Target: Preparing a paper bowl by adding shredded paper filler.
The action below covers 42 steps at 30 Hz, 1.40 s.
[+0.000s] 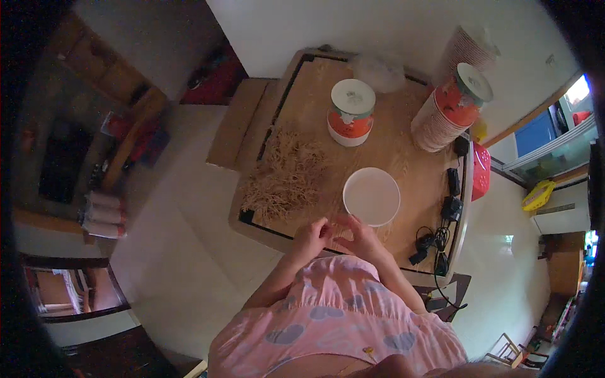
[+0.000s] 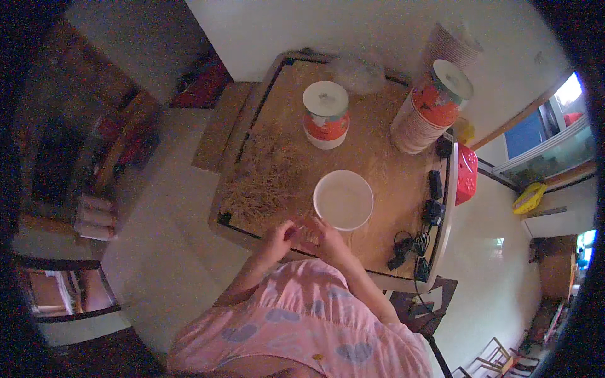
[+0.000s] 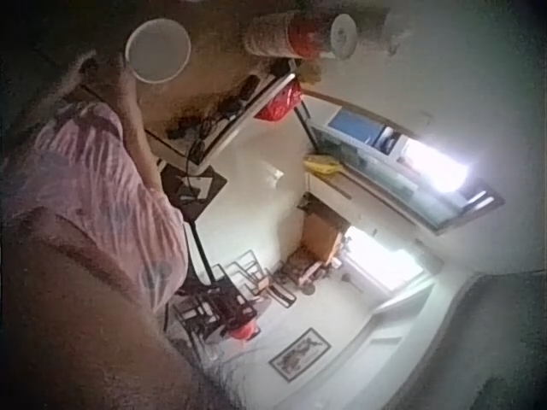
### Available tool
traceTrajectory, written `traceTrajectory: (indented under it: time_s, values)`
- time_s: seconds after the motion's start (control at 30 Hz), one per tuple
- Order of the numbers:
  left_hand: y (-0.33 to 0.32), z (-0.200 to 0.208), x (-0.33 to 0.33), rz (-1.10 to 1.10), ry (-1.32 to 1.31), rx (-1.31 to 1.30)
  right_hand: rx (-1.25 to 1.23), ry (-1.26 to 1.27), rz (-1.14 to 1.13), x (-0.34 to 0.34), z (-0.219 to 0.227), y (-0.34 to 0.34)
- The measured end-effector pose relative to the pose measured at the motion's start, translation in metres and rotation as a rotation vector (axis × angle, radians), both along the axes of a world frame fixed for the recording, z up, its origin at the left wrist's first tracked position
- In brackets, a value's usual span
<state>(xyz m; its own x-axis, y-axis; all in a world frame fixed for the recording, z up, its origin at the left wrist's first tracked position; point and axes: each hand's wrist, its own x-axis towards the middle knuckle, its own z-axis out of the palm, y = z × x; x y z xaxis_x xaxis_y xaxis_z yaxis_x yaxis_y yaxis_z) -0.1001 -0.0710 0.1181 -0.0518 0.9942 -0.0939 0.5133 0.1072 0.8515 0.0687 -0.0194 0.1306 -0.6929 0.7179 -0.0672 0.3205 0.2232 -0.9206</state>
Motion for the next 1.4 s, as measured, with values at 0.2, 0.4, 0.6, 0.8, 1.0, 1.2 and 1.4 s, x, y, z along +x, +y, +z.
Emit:
traceTrajectory:
  time_s: [0.2, 0.4, 0.6, 0.8, 1.0, 1.2, 1.4]
  values:
    - [0.003, 0.012, -0.002, -0.244, -0.089, -0.162, 0.179, 0.104, -0.031, -0.005, 0.031, -0.004]
    - [0.009, 0.029, -0.009, -0.13, -0.224, -0.082, -0.307, 0.232, -0.161, -0.007, 0.025, -0.015]
    - [0.01, 0.025, -0.017, -0.11, -0.179, -0.105, -0.054, -0.026, -0.239, 0.01, 0.013, -0.005]
    - [0.016, 0.025, -0.01, -0.174, -0.122, -0.122, -0.187, 0.153, -0.104, 0.001, 0.008, -0.011]
    - [0.012, 0.011, -0.013, -0.125, -0.285, -0.078, -0.12, 0.093, -0.282, 0.003, 0.007, -0.01]
    - [0.022, 0.01, -0.013, -0.098, -0.259, -0.093, -0.167, 0.09, -0.291, 0.006, 0.002, -0.005]
    - [0.036, 0.012, -0.005, -0.08, -0.284, -0.02, -0.184, 0.043, -0.39, 0.002, 0.002, 0.003]
